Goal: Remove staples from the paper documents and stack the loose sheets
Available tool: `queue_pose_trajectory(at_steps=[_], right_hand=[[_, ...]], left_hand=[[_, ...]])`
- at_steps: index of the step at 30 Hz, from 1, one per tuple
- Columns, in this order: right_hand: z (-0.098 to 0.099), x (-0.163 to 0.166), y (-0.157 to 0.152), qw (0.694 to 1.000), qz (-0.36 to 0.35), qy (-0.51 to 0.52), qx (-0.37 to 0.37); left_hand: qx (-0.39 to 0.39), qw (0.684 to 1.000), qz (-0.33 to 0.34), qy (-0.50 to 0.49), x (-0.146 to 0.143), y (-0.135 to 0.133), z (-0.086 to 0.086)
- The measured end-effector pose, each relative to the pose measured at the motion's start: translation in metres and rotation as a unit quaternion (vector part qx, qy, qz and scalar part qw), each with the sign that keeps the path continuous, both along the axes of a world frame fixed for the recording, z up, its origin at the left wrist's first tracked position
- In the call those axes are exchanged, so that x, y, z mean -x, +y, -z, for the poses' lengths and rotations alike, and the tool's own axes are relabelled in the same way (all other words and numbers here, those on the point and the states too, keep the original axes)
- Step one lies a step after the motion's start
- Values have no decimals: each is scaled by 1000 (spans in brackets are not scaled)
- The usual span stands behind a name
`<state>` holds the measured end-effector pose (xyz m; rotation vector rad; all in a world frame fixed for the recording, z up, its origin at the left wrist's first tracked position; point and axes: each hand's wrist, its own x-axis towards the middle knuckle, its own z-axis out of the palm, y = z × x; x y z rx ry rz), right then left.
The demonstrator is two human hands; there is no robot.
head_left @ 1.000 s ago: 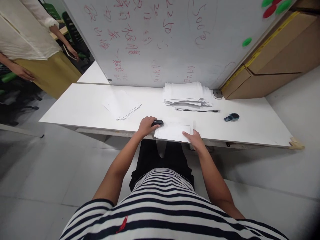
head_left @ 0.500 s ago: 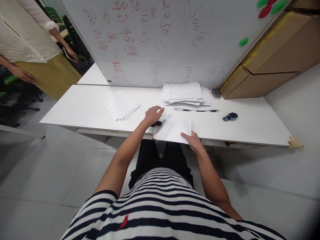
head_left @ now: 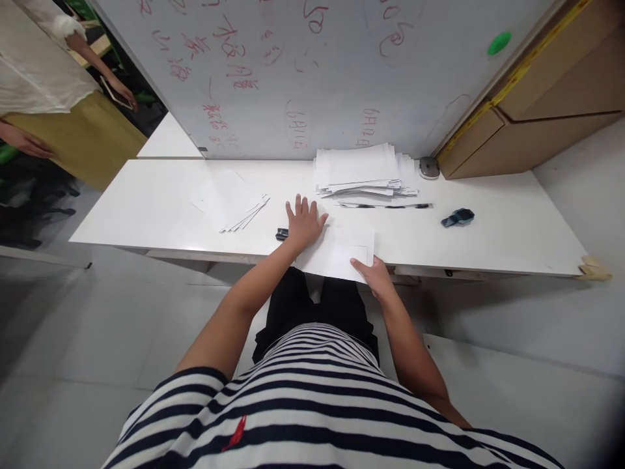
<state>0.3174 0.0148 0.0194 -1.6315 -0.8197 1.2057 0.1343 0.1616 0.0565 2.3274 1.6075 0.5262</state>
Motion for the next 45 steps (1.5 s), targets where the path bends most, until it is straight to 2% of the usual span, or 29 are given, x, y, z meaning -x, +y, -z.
queue_pose_trajectory(at_steps=[4, 6, 9, 12, 14, 16, 18, 21, 23, 32, 40, 45], right_hand=[[0, 2, -1, 1000, -1, 13, 1], [-3, 3, -2, 1000, 1, 21, -3], [-8, 5, -4, 998, 11, 57, -36], [-11, 6, -7, 992, 16, 115, -46], [-10, 7, -11, 989, 17, 142, -35], [-7, 6, -14, 989, 16, 146, -26], [-3, 5, -17, 990, 12, 135, -23], [3, 3, -20, 992, 9, 121, -26], [5, 2, -22, 993, 15, 115, -30], [5, -1, -25, 995, 36, 76, -47], [-17, -23, -37, 992, 80, 63, -70], [-24, -34, -40, 990, 106, 52, -71]], left_hand=[[-11, 1000, -22, 9, 1, 2, 1], [8, 999, -33, -19, 4, 7, -1], [25, 987, -45, -155, 14, 12, -12], [-57, 944, -84, -314, 39, 5, -19], [-111, 929, -97, -341, 61, -5, -16], [-120, 945, -66, -297, 83, -17, -7], [-99, 971, -7, -219, 99, -26, 6], [-58, 989, 63, -120, 108, -33, 17], [-51, 992, 75, -92, 105, -34, 18], [-34, 992, 37, -115, 100, -32, 14], [-77, 986, -80, -121, 101, -30, 25], [-92, 984, -104, -114, 101, -29, 29]])
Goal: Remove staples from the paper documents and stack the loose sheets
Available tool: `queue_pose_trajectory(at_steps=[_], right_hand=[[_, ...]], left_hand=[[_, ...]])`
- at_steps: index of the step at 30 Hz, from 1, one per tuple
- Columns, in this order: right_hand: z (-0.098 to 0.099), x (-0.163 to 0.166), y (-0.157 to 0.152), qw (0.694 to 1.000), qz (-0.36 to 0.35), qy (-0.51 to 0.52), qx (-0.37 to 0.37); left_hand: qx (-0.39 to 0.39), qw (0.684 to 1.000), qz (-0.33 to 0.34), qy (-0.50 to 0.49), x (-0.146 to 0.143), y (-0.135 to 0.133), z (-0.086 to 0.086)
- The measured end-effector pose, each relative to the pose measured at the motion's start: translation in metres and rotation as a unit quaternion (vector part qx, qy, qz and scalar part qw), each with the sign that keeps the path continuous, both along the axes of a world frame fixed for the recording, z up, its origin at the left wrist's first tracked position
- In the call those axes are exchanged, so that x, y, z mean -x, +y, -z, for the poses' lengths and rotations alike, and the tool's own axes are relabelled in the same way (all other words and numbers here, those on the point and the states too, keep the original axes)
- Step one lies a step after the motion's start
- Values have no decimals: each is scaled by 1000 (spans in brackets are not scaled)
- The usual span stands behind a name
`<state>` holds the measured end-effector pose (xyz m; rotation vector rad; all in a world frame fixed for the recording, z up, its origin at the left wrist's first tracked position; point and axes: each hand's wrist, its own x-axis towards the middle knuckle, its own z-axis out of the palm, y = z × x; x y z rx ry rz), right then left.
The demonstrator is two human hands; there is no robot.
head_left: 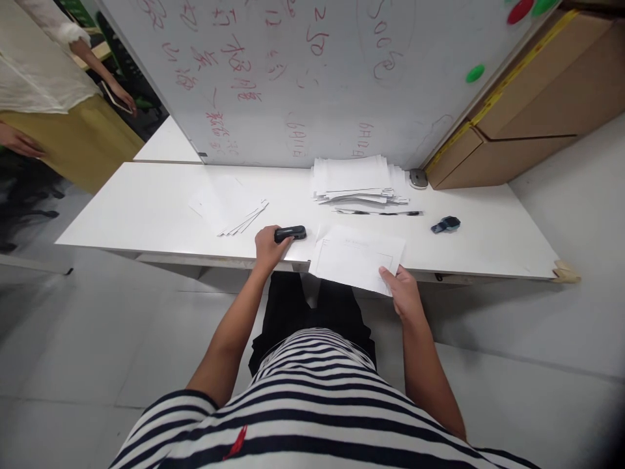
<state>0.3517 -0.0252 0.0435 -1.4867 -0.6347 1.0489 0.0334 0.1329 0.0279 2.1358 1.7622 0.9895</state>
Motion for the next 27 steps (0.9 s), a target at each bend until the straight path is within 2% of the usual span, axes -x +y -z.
queue_pose_trajectory(at_steps=[27], right_hand=[[0, 10, -1, 1000, -26, -12, 5]], left_hand=[[11, 1000, 8, 8, -1, -1, -2]])
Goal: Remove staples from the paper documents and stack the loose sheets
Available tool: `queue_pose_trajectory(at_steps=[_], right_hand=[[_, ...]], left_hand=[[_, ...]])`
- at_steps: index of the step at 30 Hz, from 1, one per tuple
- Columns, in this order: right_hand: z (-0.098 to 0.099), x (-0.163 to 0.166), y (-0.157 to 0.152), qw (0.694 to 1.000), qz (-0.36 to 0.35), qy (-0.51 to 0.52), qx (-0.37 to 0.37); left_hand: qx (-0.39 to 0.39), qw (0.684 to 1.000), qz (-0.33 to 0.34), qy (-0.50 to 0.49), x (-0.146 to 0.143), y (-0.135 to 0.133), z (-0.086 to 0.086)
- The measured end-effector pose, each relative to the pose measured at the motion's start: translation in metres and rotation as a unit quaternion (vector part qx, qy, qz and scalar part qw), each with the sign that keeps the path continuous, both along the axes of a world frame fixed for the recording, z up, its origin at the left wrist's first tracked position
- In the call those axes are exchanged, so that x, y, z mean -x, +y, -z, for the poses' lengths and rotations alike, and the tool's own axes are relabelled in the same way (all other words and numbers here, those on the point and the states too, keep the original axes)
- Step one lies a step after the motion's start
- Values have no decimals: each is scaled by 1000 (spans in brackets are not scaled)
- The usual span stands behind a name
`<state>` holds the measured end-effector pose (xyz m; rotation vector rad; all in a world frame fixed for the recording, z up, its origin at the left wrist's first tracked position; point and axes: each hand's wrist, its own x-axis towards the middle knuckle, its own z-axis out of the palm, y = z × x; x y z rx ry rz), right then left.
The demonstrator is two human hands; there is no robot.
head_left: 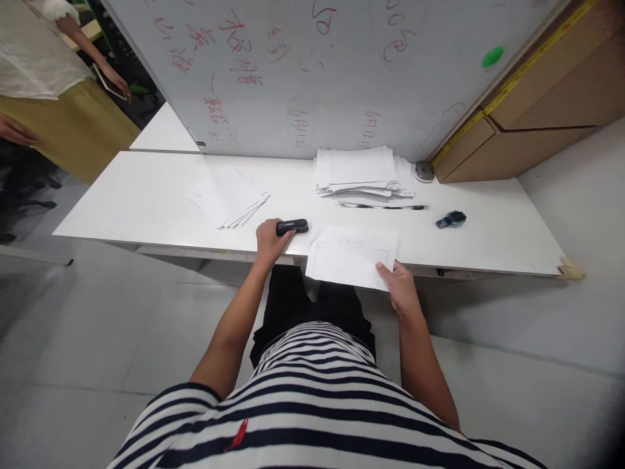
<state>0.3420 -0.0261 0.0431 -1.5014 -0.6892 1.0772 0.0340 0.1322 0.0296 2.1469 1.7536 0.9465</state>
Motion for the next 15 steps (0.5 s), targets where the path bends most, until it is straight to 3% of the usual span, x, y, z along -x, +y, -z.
queue_pose_trajectory(at_steps=[11, 15], right_hand=[[-2, 1, 3, 1000, -11, -1, 11], [-10, -13, 36, 999, -24, -38, 7]], left_hand=[[1, 1000, -3, -3, -1, 1, 2], [-5, 1000, 5, -2, -1, 0, 0]])
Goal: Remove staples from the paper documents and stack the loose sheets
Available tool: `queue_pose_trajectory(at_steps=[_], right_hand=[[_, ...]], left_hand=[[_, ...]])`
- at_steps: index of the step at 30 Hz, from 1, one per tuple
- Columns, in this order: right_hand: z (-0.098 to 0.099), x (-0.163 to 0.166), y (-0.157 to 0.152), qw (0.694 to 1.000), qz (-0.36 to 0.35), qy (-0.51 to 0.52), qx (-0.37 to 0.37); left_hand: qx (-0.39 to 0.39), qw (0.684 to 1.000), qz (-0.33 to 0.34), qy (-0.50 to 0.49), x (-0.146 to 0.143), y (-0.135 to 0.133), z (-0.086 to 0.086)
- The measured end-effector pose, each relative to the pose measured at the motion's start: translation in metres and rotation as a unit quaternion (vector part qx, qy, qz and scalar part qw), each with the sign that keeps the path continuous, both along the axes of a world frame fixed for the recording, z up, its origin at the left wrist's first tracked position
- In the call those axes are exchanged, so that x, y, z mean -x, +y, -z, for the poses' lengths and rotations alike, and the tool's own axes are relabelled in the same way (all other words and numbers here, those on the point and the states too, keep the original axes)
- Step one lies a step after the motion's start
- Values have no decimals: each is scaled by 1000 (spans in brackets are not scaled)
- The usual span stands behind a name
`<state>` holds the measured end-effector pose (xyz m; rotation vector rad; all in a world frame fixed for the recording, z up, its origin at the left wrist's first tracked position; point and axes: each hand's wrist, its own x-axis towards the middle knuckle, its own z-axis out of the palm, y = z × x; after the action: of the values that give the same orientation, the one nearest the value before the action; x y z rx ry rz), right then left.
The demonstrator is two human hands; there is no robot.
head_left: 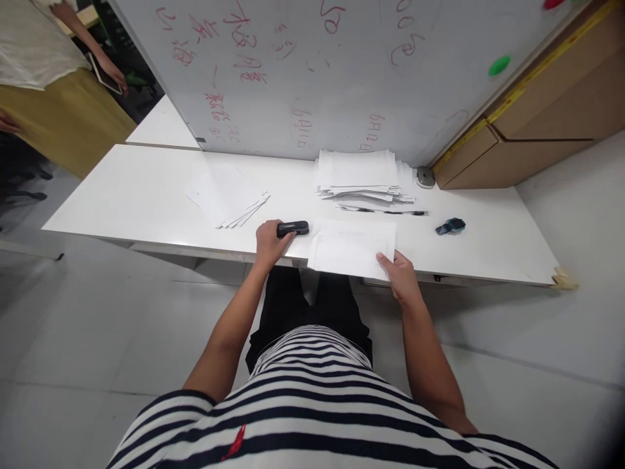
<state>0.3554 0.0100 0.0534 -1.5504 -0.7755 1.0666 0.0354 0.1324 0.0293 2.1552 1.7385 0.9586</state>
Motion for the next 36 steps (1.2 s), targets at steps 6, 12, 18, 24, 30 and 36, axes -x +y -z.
queue_pose_trajectory(at_steps=[6, 12, 18, 24, 30, 36], right_hand=[[-29, -34, 128, 996, -21, -22, -86], [-50, -57, 244, 979, 28, -201, 3], [-35, -63, 254, 885, 159, -428, -93], [6, -36, 179, 859, 48, -501, -90], [36, -27, 108, 857, -78, -509, 13], [48, -19, 90, 838, -94, -536, 24]], left_hand=[[-2, 1000, -1, -6, -2, -1, 0], [-15, 1000, -7, -3, -3, -1, 3], [-9, 1000, 2, -5, -2, -3, 1], [-11, 1000, -2, -1, 1, 0, 2], [-37, 999, 13, -25, 0, -7, 6], [-89, 994, -53, -44, 25, 13, -5]])
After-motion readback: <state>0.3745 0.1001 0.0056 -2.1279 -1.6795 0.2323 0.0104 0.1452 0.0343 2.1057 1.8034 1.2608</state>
